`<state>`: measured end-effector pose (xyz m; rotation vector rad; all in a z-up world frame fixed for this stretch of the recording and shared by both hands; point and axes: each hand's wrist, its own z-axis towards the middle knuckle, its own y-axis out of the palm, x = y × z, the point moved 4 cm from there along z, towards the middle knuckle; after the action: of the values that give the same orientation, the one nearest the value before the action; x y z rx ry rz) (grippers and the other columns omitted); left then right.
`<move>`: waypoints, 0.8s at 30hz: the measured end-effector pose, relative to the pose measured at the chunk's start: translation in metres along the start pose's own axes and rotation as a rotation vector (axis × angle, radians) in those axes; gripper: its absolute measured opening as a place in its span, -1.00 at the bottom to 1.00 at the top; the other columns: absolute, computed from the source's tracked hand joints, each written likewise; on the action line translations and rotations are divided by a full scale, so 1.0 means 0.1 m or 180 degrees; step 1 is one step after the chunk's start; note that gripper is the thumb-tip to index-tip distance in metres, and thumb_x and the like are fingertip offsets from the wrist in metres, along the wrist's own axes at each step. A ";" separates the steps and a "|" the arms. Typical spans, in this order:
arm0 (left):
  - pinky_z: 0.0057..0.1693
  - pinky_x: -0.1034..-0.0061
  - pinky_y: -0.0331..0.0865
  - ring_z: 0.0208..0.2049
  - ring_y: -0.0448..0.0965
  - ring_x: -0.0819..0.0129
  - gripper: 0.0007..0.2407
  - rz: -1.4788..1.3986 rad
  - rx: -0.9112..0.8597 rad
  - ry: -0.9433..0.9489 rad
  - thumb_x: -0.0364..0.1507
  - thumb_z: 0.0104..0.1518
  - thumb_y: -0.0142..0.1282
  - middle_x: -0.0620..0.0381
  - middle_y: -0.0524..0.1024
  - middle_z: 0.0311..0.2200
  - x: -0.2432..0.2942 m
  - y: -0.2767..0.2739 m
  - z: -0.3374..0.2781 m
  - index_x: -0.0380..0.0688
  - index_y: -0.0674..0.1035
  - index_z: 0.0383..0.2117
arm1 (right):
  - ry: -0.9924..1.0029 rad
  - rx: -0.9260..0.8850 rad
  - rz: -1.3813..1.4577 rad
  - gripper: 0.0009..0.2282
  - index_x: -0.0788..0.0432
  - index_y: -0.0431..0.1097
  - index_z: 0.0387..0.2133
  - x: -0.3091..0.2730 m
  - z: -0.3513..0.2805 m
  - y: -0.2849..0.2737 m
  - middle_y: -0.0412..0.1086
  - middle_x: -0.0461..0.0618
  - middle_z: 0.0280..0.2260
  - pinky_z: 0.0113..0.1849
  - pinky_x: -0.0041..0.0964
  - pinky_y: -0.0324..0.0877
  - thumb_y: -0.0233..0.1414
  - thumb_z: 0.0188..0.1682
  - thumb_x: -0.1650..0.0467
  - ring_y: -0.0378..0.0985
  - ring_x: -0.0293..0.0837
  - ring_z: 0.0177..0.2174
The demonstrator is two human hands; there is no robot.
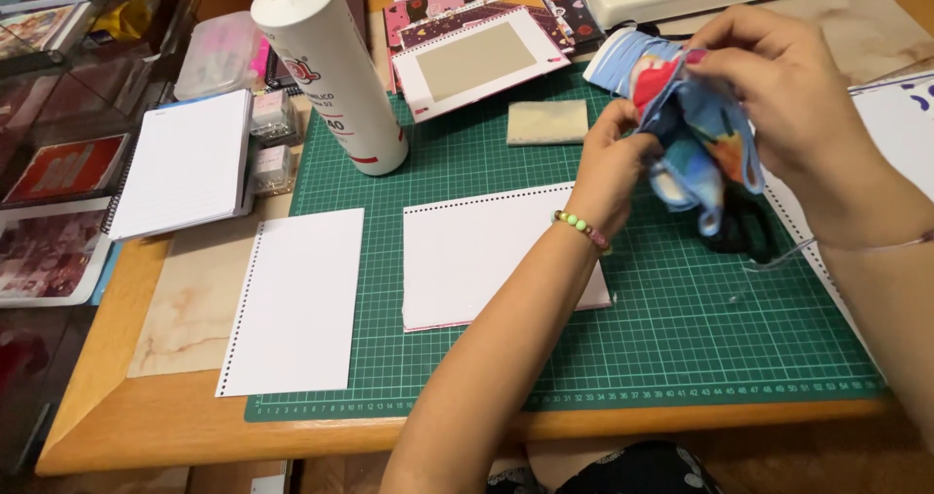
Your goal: The person uses a small eraser to rub the surface of a white sheet of paper on a green cutting mat. They then use a colorful cloth to wipe the paper and the mat, removing eraser debris.
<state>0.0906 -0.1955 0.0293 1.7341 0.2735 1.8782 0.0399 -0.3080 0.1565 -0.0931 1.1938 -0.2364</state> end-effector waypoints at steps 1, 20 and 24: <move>-0.45 0.65 0.21 -0.59 0.30 0.50 -0.74 0.0001 -0.0009 -0.0002 -0.68 -0.22 -0.03 0.27 0.37 -0.47 -0.02 -0.01 0.03 0.06 0.39 -0.47 | -0.0001 0.0009 -0.0002 -0.97 0.13 0.40 -0.30 0.01 0.02 -0.04 0.40 -0.20 -0.29 -0.17 -0.62 0.29 0.08 0.07 0.51 0.41 -0.41 -0.26; -0.03 0.42 0.32 -0.22 0.49 0.30 -0.76 0.2229 -0.0069 0.0993 -0.22 0.01 0.10 0.15 0.53 -0.28 0.49 0.33 0.10 0.03 0.54 -0.25 | -0.0336 0.0180 -0.1596 -0.84 0.13 0.48 -0.37 -0.09 0.19 -0.29 0.41 -0.12 -0.54 -0.48 -0.48 0.21 0.34 0.06 0.40 0.39 -0.38 -0.50; -0.16 0.43 0.27 -0.38 0.39 0.38 -0.88 0.2246 -0.0191 0.0613 -0.31 -0.11 0.10 0.25 0.44 -0.49 0.60 0.34 0.14 0.04 0.47 -0.50 | -0.0602 0.0136 -0.1986 -0.82 0.14 0.51 -0.38 -0.05 0.24 -0.31 0.36 -0.16 -0.56 -0.46 -0.40 0.08 0.36 0.02 0.34 0.23 -0.39 -0.48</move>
<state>0.0954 -0.1948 0.0999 1.7418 -0.3758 2.5134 0.0568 -0.3379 0.1760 -0.4433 0.9433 -0.7821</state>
